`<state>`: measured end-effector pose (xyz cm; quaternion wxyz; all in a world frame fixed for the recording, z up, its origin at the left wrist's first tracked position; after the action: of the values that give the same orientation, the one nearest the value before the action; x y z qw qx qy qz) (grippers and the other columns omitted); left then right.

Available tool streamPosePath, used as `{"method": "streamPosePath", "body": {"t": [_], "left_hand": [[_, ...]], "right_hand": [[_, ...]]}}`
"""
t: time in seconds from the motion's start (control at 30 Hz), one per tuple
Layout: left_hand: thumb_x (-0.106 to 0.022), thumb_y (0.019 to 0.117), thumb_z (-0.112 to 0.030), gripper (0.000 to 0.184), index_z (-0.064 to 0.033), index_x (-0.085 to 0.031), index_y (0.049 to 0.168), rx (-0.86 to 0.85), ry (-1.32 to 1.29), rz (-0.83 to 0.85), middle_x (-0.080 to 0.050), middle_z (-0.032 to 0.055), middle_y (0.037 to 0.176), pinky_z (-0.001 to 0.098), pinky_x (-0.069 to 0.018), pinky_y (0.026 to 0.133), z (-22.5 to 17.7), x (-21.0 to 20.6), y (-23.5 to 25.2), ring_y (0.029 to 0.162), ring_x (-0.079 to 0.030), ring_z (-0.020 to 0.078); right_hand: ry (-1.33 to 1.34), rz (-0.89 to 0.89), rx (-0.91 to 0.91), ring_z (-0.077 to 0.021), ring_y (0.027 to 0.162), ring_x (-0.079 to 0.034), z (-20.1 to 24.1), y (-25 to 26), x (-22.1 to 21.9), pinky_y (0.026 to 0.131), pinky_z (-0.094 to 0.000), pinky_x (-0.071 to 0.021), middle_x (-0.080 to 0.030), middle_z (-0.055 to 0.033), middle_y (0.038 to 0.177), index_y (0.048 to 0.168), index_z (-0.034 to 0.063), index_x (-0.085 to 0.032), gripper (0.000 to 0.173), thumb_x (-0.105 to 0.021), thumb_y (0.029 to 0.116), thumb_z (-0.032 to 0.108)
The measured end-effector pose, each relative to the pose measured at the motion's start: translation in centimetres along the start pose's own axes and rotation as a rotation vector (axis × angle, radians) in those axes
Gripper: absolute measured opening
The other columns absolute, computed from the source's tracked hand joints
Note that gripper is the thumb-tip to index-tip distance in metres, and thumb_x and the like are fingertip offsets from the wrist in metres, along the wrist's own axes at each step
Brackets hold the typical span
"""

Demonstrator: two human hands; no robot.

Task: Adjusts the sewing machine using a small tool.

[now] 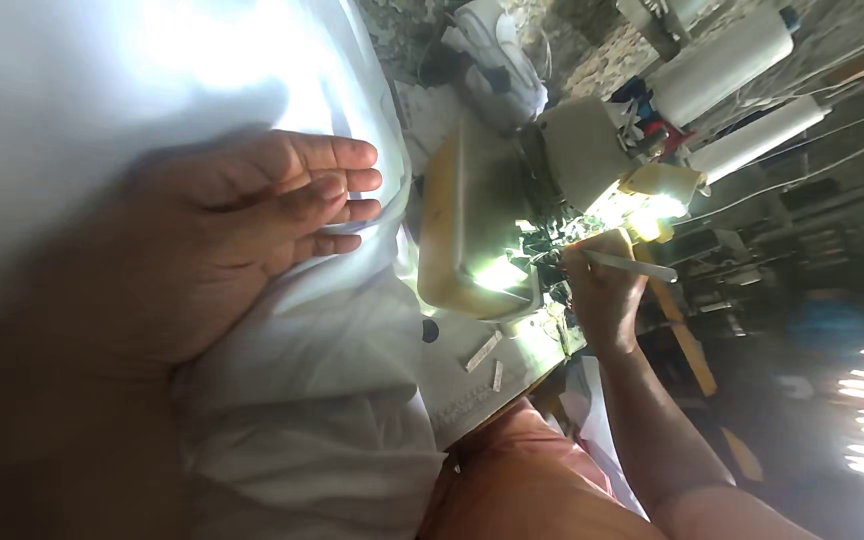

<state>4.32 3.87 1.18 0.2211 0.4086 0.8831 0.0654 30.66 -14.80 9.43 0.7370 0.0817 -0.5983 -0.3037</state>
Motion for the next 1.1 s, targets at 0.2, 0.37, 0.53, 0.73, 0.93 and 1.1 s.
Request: {"method": "streamPosePath", "body": {"t": [0.2, 0.37, 0.53, 0.73, 0.93, 1.1], "left_hand": [[-0.048, 0.1077, -0.021, 0.028, -0.0159, -0.065, 0.13, 0.003, 0.02, -0.009, -0.069, 0.0003, 0.13, 0.0356, -0.0623, 0.093, -0.07, -0.07, -0.06, 0.113, -0.071, 0.0176], [-0.048, 0.1076, -0.018, 0.027, -0.0149, -0.065, 0.128, -0.004, 0.003, -0.011, -0.069, 0.001, 0.131, 0.0359, -0.0622, 0.093, -0.04, -0.11, -0.04, 0.113, -0.071, 0.0178], [-0.048, 0.1071, -0.018, 0.028, -0.0145, -0.065, 0.129, 0.001, -0.007, -0.01, -0.068, 0.0017, 0.132, 0.0365, -0.0617, 0.094, 0.09, -0.03, -0.06, 0.115, -0.07, 0.0186], [-0.047, 0.1076, -0.019, 0.029, -0.0146, -0.064, 0.13, 0.003, 0.009, -0.01, -0.069, 0.0022, 0.13, 0.0369, -0.0624, 0.093, 0.07, -0.07, -0.05, 0.114, -0.07, 0.0193], [-0.047, 0.1079, -0.019, 0.028, -0.0138, -0.065, 0.13, -0.007, -0.002, -0.011, -0.068, 0.0021, 0.132, 0.037, -0.0618, 0.094, -0.05, -0.12, -0.09, 0.114, -0.071, 0.0192], [-0.048, 0.1078, -0.019, 0.027, -0.0147, -0.065, 0.129, -0.003, 0.019, -0.015, -0.068, 0.0011, 0.131, 0.0361, -0.0617, 0.094, -0.15, -0.16, -0.12, 0.114, -0.07, 0.0183]], "right_hand": [[0.001, -0.021, 0.025, -0.0008, 0.066, -0.059, 0.0, -0.03, 0.0, 0.06, -0.0163, -0.05, -0.064, -0.0038, 0.083, 0.101, 0.0023, -0.062, 0.009, -0.061, 0.1009, 0.012], [0.033, -0.029, 0.036, 0.0002, 0.069, -0.058, -0.09, -0.23, 0.02, 0.063, -0.0141, -0.0489, -0.063, -0.0037, 0.084, 0.101, 0.0015, -0.061, 0.009, -0.061, 0.1008, 0.01], [0.017, -0.027, 0.013, 0.0009, 0.066, -0.058, -0.13, -0.08, 0.01, 0.061, -0.0141, -0.0488, -0.063, -0.003, 0.082, 0.101, 0.0024, -0.061, 0.009, -0.061, 0.1005, 0.011], [0.005, -0.017, 0.008, 0.0006, 0.067, -0.059, -0.06, -0.01, -0.01, 0.062, -0.0146, -0.0499, -0.063, -0.0042, 0.083, 0.101, 0.0011, -0.062, 0.011, -0.061, 0.1011, 0.012], [-0.088, -0.025, 0.073, -0.0027, 0.062, -0.055, 0.33, -0.37, -0.3, 0.056, -0.0169, -0.0469, -0.062, -0.0048, 0.078, 0.098, 0.0017, -0.064, 0.012, -0.059, 0.1019, 0.012], [-0.097, -0.036, 0.13, -0.0028, 0.064, -0.057, 0.62, -0.35, -0.41, 0.059, -0.0158, -0.0475, -0.062, -0.0061, 0.078, 0.095, 0.0006, -0.065, 0.011, -0.059, 0.0999, 0.008]]}}
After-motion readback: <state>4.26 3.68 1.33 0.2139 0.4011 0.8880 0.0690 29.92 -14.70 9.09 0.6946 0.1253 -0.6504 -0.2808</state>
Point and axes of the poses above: each hand's wrist, its own y-axis towards the middle knuckle, its own x-axis out of the back of the hand, z = x × y, the point moved 6 cm from there along y, towards the middle knuckle
